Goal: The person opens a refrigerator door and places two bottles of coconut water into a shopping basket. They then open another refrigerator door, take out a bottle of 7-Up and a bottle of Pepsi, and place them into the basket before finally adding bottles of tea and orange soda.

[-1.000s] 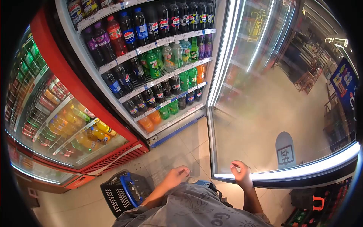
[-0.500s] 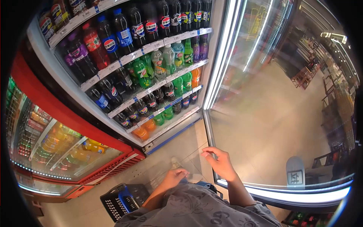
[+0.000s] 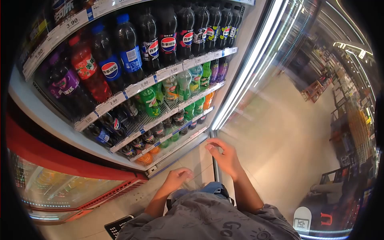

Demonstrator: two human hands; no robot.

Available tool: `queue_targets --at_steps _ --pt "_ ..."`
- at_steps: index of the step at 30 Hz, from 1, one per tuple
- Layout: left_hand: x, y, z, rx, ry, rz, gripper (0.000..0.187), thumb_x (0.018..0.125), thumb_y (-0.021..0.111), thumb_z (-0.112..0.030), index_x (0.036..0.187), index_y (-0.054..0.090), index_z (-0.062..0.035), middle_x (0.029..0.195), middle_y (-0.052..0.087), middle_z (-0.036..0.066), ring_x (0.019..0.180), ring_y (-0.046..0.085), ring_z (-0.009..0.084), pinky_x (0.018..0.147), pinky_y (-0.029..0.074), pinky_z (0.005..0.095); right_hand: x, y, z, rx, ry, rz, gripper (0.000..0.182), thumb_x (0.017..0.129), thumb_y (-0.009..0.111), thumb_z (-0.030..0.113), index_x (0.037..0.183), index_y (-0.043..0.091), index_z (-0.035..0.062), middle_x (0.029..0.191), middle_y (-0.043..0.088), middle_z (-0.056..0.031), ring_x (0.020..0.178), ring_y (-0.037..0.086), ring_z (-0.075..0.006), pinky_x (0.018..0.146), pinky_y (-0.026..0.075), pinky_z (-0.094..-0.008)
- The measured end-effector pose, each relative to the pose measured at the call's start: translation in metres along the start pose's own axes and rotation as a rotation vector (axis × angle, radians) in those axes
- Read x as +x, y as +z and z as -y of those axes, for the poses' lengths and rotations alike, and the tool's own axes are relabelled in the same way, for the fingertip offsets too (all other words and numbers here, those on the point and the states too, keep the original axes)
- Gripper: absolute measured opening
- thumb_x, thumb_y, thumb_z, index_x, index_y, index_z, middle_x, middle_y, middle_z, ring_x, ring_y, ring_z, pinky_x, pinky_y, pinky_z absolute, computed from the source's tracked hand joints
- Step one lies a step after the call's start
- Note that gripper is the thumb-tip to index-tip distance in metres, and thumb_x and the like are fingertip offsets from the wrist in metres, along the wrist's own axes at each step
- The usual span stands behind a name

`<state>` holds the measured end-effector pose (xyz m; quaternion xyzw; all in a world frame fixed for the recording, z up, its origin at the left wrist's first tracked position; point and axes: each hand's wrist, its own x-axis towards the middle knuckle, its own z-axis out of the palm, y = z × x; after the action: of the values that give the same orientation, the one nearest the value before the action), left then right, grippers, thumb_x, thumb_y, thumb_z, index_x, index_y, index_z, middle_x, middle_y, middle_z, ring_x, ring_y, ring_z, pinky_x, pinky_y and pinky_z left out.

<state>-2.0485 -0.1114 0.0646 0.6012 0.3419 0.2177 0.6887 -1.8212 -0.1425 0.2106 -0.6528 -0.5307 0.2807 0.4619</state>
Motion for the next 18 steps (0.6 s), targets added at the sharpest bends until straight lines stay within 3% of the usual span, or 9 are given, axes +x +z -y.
queue_targets --at_steps 4,10,13,16,18 --pt "0.004 -0.019 0.002 -0.066 -0.043 -0.086 0.024 0.099 0.056 -0.020 0.101 0.068 0.0008 0.086 0.067 0.003 0.081 0.061 0.0090 0.076 0.049 0.0240 0.042 0.024 0.036 0.011 -0.007 0.122 0.032 0.091 0.065 0.026 0.118 0.066 0.0085 0.101 0.071 -0.0095 0.076 0.063 -0.0152 0.063 0.047 -0.0299" --pt "-0.003 -0.038 0.010 -0.204 -0.044 -0.204 0.024 0.101 0.054 -0.021 0.102 0.065 0.0000 0.087 0.065 0.003 0.080 0.060 0.0095 0.076 0.050 0.0249 0.083 0.056 0.032 0.019 -0.111 0.166 0.029 0.090 0.066 0.024 0.114 0.067 0.0080 0.093 0.071 -0.0111 0.063 0.060 -0.0187 0.060 0.047 -0.0304" --pt "-0.004 -0.040 0.017 -0.240 -0.054 -0.238 0.024 0.101 0.054 -0.022 0.102 0.065 -0.0003 0.087 0.065 0.002 0.080 0.061 0.0093 0.075 0.050 0.0249 0.098 0.064 0.023 0.020 -0.182 0.179 0.028 0.090 0.066 0.023 0.113 0.068 0.0080 0.094 0.071 -0.0109 0.065 0.062 -0.0198 0.061 0.048 -0.0315" --pt "-0.004 -0.041 0.019 -0.218 -0.042 -0.245 0.024 0.101 0.054 -0.022 0.102 0.065 -0.0003 0.087 0.065 0.002 0.080 0.061 0.0096 0.075 0.051 0.0257 0.115 0.059 0.013 0.030 -0.060 0.211 0.028 0.090 0.066 0.022 0.113 0.068 0.0069 0.095 0.072 -0.0114 0.076 0.067 -0.0211 0.067 0.049 -0.0326" --pt "-0.002 -0.042 0.013 -0.219 -0.066 -0.279 0.024 0.101 0.054 -0.022 0.101 0.065 -0.0005 0.086 0.065 0.002 0.081 0.062 0.0097 0.074 0.052 0.0262 0.130 0.058 -0.013 0.032 -0.130 0.186 0.028 0.090 0.066 0.021 0.113 0.067 0.0058 0.095 0.072 -0.0114 0.083 0.068 -0.0211 0.072 0.050 -0.0323"
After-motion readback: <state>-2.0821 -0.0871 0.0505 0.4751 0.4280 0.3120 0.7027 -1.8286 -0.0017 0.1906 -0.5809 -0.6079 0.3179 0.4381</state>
